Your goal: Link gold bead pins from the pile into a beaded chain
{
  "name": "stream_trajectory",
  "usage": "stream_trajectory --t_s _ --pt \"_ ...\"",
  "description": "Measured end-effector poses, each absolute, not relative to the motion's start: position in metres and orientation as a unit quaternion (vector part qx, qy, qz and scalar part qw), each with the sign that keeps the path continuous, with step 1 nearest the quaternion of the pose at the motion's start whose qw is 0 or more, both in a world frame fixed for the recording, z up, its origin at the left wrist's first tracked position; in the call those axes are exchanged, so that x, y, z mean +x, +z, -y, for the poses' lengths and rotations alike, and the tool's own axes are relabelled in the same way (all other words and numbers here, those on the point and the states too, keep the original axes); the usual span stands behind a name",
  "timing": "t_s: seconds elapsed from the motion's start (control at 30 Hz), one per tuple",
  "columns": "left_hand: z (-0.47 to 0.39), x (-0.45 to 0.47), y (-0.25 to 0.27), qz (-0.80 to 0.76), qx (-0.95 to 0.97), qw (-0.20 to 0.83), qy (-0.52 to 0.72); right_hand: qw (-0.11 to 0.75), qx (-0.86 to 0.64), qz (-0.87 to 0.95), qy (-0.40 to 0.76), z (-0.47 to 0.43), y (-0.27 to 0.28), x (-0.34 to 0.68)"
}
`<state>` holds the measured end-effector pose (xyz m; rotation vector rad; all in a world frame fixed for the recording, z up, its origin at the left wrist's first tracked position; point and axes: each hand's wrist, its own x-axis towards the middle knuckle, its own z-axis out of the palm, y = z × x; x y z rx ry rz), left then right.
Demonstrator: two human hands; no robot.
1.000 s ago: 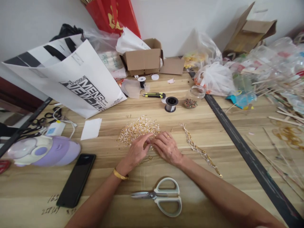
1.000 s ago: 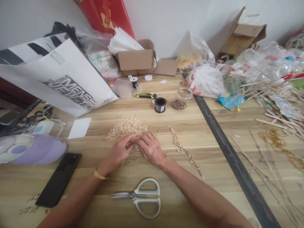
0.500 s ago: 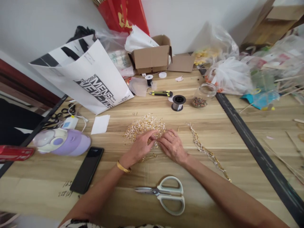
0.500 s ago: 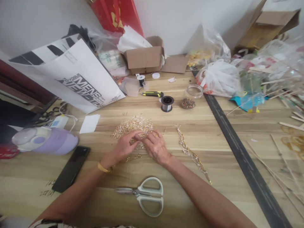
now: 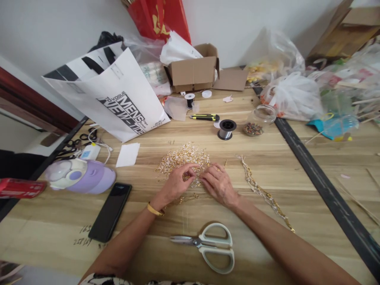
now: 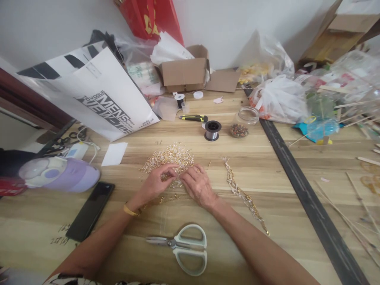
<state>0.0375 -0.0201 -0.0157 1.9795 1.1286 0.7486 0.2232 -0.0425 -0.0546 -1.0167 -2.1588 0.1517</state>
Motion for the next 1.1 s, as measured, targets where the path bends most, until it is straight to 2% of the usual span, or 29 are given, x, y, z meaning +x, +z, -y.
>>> stream_trajectory --t_s 1.1 --pt "0.0181 0.0363 -0.0195 -0.434 0.769 0.367 0.293 0.354 -0.379 0.852 0.077 0.0410 -0.0582 0.2241"
